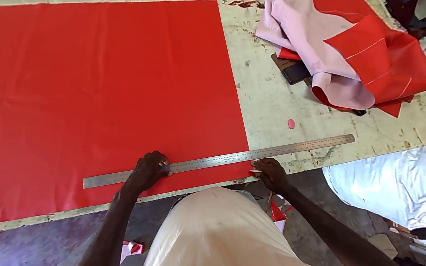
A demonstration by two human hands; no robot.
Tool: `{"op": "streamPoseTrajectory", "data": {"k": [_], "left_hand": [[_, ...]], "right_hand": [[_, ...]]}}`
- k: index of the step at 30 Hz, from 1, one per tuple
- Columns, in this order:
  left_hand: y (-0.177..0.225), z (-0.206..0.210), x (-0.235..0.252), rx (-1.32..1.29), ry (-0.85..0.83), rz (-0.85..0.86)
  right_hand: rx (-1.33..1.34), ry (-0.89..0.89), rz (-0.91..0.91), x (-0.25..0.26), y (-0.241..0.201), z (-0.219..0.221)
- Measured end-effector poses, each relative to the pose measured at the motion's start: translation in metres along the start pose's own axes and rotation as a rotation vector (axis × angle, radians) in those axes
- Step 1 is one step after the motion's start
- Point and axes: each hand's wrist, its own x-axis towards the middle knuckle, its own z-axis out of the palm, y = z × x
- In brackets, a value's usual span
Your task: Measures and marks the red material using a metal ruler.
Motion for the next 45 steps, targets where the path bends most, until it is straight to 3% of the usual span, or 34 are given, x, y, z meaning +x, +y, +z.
{"op": "streamPoseTrajectory", "data": {"k": [45], "left_hand": [[-0.003,-0.001,-0.001,-0.03,-0.022,0.01]], "right_hand": [[-0.014,-0.01,0.026,-0.001,0.002,0.001]]}}
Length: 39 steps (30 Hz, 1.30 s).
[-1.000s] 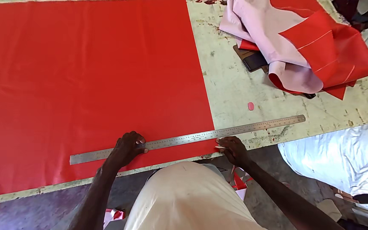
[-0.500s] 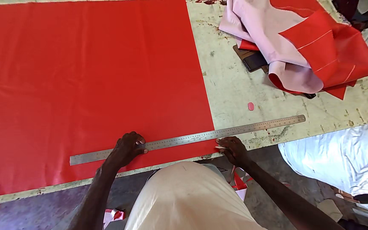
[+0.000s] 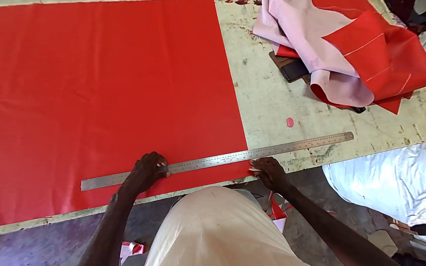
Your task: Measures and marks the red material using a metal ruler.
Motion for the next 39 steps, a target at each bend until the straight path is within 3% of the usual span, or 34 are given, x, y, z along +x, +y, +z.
{"op": "streamPoseTrajectory", "data": {"k": [4,10,13,19,39], "left_hand": [[0.01,-0.001,-0.001,0.056,0.006,-0.048],[0.022,-0.001,-0.003,0.114,0.002,-0.137],[0.02,0.001,-0.004,0.097,0.01,-0.133],[0.016,-0.002,-0.002,0.047,0.008,-0.103],[0.011,-0.004,0.0,0.061,-0.025,-0.075]], "right_hand": [[0.035,0.023,0.008,0.001,0.0,0.0],[0.359,0.189,0.168,0.011,-0.006,-0.009],[0.309,0.173,0.095,0.004,-0.001,-0.009],[0.072,-0.059,0.025,-0.007,-0.001,-0.004],[0.039,-0.044,-0.016,-0.007,0.003,-0.001]]}}
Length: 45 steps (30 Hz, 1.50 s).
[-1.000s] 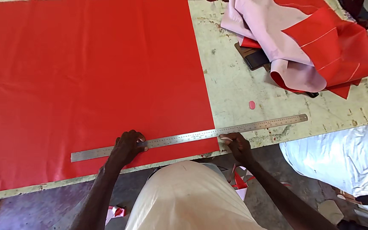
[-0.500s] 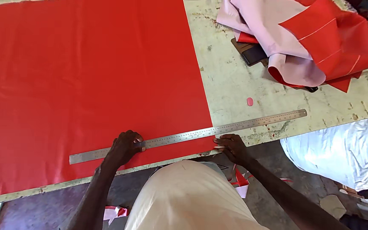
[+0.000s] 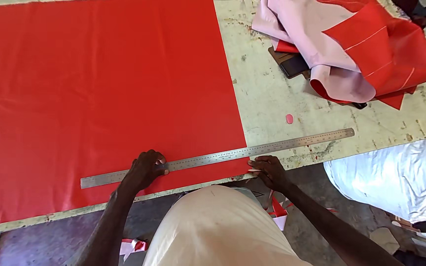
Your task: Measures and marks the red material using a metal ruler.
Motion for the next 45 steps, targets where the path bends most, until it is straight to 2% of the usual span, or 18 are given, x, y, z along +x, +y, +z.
{"op": "streamPoseTrajectory", "data": {"k": [8,13,16,19,22,24,28,30,32,35,37,41,45], "left_hand": [[0.002,-0.001,-0.002,0.027,0.015,-0.004],[0.027,0.001,-0.011,0.01,0.076,-0.058],[0.019,0.013,-0.028,-0.004,0.228,-0.083],[-0.001,0.02,-0.054,-0.046,0.403,-0.16],[-0.027,0.019,-0.081,-0.045,0.524,-0.253],[-0.044,0.016,-0.097,-0.063,0.523,-0.282],[-0.073,0.018,-0.115,-0.097,0.482,-0.106],[-0.078,0.01,-0.126,-0.094,0.404,-0.046],[-0.088,0.001,-0.133,-0.053,0.293,0.017],[-0.117,0.01,-0.135,0.009,0.206,0.181],[-0.129,0.012,-0.137,0.005,0.218,0.271],[-0.14,0.005,-0.14,-0.061,0.166,0.366],[-0.142,-0.021,-0.156,-0.124,0.069,0.373]], "right_hand": [[0.008,-0.001,0.018,0.003,-0.003,0.0],[0.054,0.022,0.044,-0.001,-0.009,-0.006],[0.174,0.014,0.067,0.011,-0.017,-0.008],[0.269,0.083,0.055,0.038,-0.039,0.0],[0.38,0.075,0.118,0.085,-0.082,0.032],[0.47,0.022,0.162,0.127,-0.13,0.066],[0.477,-0.213,0.2,0.213,-0.228,0.148],[0.434,-0.314,0.195,0.25,-0.278,0.193],[0.417,-0.389,0.264,0.293,-0.319,0.243],[0.261,-0.474,0.381,0.329,-0.348,0.309],[0.176,-0.483,0.438,0.338,-0.357,0.334],[0.094,-0.442,0.533,0.339,-0.37,0.35],[-0.073,-0.386,0.495,0.336,-0.388,0.354]]}}
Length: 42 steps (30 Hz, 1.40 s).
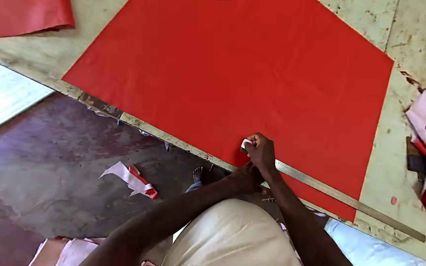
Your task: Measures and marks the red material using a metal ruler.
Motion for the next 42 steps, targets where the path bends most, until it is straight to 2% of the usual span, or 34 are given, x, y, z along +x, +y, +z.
{"op": "streamPoseTrajectory", "data": {"k": [2,5,6,10,13,16,19,24,27,31,34,36,38,40,42], "left_hand": [[0.002,-0.012,-0.006,-0.037,-0.065,-0.021],[-0.011,0.0,-0.003,-0.085,-0.103,0.022],[-0.014,0.007,0.0,-0.068,-0.074,0.052],[-0.021,0.008,0.02,0.052,0.013,0.067],[-0.026,-0.005,0.037,0.073,0.07,0.043],[-0.03,-0.011,0.055,0.115,0.154,-0.064],[-0.028,-0.025,0.07,0.069,0.059,-0.185],[-0.018,-0.036,0.085,0.12,-0.077,-0.248],[-0.021,-0.049,0.086,-0.037,-0.162,-0.229],[-0.03,-0.099,0.07,-0.433,-0.145,-0.102],[-0.049,-0.164,0.04,-0.53,-0.073,-0.027],[-0.072,-0.199,0.009,-0.566,-0.041,-0.029],[-0.098,-0.224,-0.026,-0.487,0.044,-0.092],[-0.131,-0.242,-0.07,-0.319,0.244,-0.238],[-0.176,-0.25,-0.124,-0.159,0.514,-0.404]], "right_hand": [[-0.061,-0.019,0.005,-0.005,-0.007,0.002],[0.028,-0.227,0.095,-0.008,-0.012,-0.008],[0.089,-0.202,0.114,-0.011,-0.01,-0.014],[0.313,0.173,0.074,-0.03,0.019,-0.061],[0.375,0.327,0.064,-0.065,0.063,-0.085],[0.405,0.435,0.133,-0.088,0.114,-0.095],[0.394,0.499,0.193,-0.106,0.154,-0.1],[0.145,0.639,0.087,-0.118,0.23,-0.108],[-0.047,0.678,0.064,-0.119,0.267,-0.127],[-0.133,0.571,0.092,-0.117,0.309,-0.163],[-0.171,0.449,0.047,-0.111,0.301,-0.201],[-0.166,0.422,-0.058,-0.105,0.267,-0.215],[-0.126,0.427,-0.171,-0.094,0.223,-0.212],[-0.06,0.401,-0.219,-0.078,0.177,-0.19],[-0.034,0.348,-0.197,-0.062,0.131,-0.162]]}}
